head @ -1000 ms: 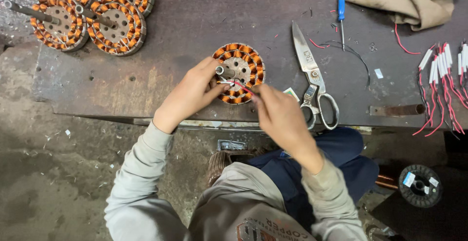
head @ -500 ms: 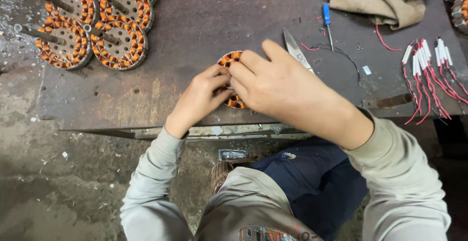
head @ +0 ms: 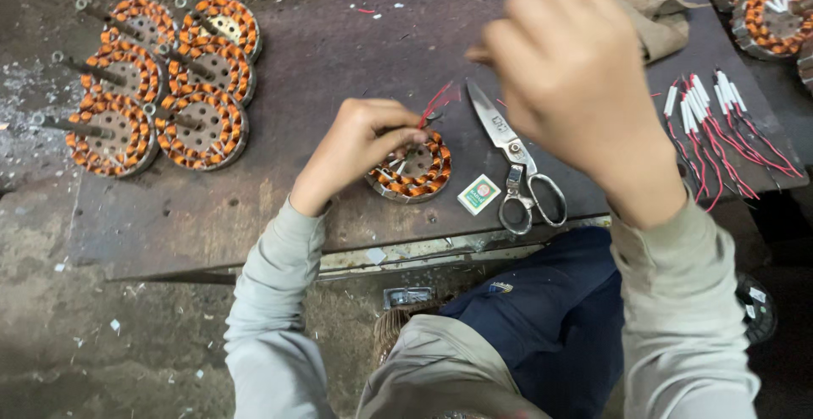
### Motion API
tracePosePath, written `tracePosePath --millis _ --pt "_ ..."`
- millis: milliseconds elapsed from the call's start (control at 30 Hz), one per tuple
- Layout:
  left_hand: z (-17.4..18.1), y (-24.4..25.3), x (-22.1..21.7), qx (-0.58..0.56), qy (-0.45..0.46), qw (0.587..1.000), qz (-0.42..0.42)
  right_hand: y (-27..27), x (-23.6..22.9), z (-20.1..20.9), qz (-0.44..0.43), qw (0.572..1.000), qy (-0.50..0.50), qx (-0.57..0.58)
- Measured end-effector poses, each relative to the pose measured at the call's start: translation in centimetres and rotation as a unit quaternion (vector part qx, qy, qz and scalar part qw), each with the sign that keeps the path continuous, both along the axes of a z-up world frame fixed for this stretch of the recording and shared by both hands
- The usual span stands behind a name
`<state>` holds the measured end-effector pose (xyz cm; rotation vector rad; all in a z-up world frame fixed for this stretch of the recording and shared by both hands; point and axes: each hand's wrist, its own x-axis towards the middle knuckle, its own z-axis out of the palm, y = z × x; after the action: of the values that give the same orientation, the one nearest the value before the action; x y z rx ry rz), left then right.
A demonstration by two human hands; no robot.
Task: The person sits at a workbench and wires a motor stator by inserting white plastic sleeves over copper coil ends, twisting wires together, and trimming excess wire with shears. The person repeats this process for multiple coil pairs on the stator.
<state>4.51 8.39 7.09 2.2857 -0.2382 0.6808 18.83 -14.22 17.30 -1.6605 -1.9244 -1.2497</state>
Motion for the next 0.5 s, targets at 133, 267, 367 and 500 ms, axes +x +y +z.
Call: tracePosePath --millis 133,267,367,500 --pt "2.0 0.6 2.7 -0.101 0.033 0.994 -0.035 -4.0 -0.1 -5.3 -0.085 0.973 0.215 0.021" --pt "3.6 1.0 5.2 -0.068 0.016 0.996 -0.050 -5.6 -1.6 -12.0 -0.140 0.936 0.324 0.008" --pt "4.5 0.8 6.9 -0.113 0.046 0.989 -0.089 -6.1 -3.3 -15.7 -0.176 0.908 0.380 -0.015" --pt "4.7 0.4 8.3 -0.133 0.086 0.980 -0.120 -7.1 -4.3 -18.3 -0.199 0.888 0.413 -0.038"
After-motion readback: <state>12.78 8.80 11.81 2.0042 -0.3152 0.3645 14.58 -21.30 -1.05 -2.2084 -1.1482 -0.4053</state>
